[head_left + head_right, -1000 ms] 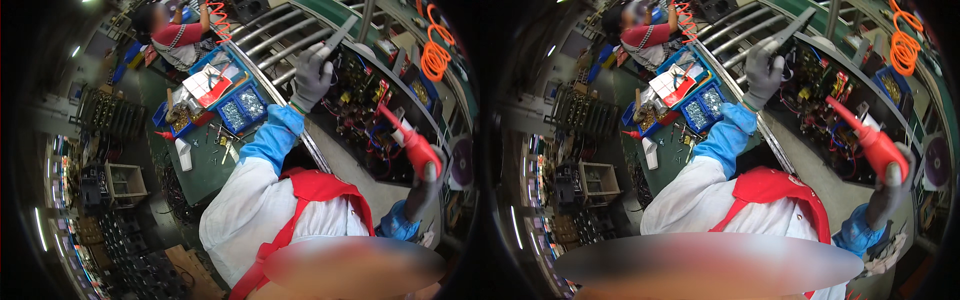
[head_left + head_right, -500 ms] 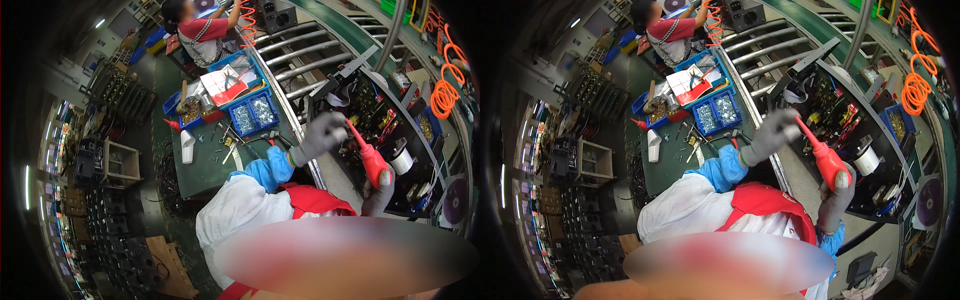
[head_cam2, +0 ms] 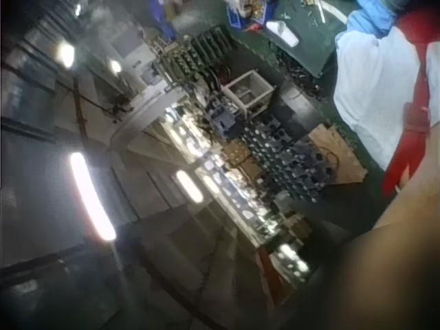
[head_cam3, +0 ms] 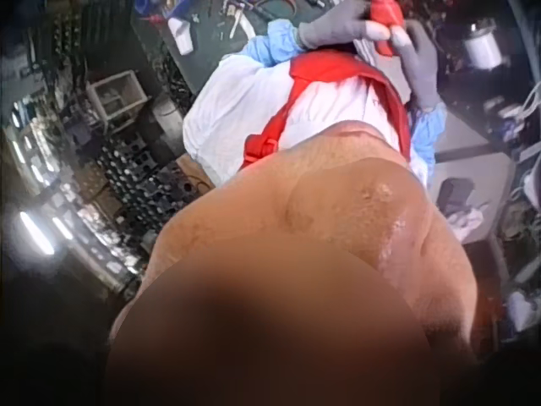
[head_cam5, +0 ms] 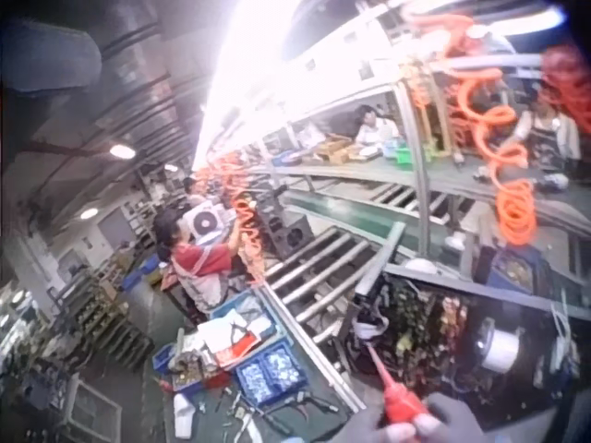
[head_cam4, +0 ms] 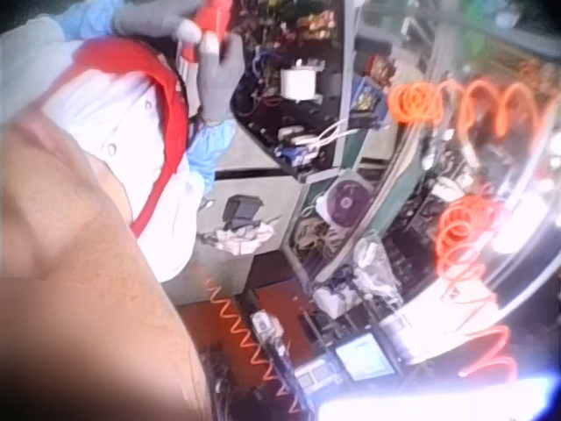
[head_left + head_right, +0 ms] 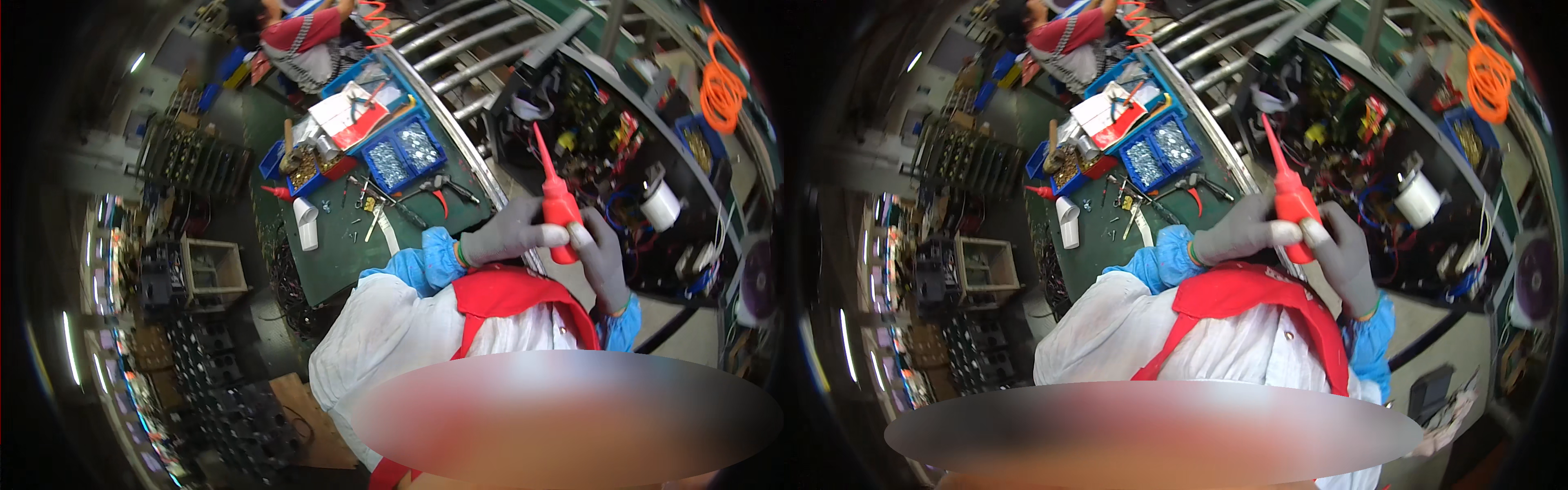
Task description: Assemble electronic components and circuit boards into a metal chassis at a workstation.
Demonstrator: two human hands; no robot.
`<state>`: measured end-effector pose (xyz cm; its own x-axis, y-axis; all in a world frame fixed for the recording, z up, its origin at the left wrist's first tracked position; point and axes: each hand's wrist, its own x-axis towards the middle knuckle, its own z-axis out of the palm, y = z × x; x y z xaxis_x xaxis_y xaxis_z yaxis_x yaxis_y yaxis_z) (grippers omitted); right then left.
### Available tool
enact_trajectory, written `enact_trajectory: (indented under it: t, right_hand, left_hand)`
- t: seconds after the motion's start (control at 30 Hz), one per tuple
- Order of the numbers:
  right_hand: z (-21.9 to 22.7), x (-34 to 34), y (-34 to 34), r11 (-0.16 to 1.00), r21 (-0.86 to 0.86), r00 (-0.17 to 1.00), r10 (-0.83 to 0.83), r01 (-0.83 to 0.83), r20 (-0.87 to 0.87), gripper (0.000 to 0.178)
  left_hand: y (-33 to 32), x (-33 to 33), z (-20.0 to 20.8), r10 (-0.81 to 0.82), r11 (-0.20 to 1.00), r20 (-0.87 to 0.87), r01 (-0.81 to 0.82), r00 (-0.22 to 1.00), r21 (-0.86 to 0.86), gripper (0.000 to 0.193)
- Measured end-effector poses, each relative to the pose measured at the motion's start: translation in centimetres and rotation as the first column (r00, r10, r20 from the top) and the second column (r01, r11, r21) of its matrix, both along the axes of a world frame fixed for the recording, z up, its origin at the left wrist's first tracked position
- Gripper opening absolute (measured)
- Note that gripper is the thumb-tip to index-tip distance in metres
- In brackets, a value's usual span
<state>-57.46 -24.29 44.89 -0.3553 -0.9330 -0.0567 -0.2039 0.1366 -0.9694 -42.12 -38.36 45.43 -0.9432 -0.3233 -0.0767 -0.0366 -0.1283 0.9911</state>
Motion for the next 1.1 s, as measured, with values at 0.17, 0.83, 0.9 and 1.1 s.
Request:
enact_trajectory:
  t: [0.17,0.83,0.9,1.1]
  right_hand:
    - [0.6,0.6,0.1,0.995,-0.083,0.953,0.085,-0.064,0.292,0.041]
    - [2.0,0.0,1.6,0.953,-0.071,0.863,-0.233,0.294,0.447,0.040]
    - [1.9,-0.3,1.8,0.950,-0.064,0.858,-0.245,0.305,0.452,0.039]
    - [2.5,-1.0,2.0,0.945,-0.062,0.849,-0.257,0.320,0.462,0.037]
  left_hand:
    - [0.2,-0.1,0.4,-0.020,0.980,0.066,0.007,0.998,0.200,0.045]
    - [0.3,-6.0,2.1,-0.129,0.964,0.087,0.105,0.988,0.244,0.037]
    - [0.5,-6.4,2.1,-0.113,0.965,0.081,0.090,0.990,0.247,0.037]
    - [0.5,-7.4,1.1,-0.136,0.967,0.074,0.116,0.988,0.227,0.038]
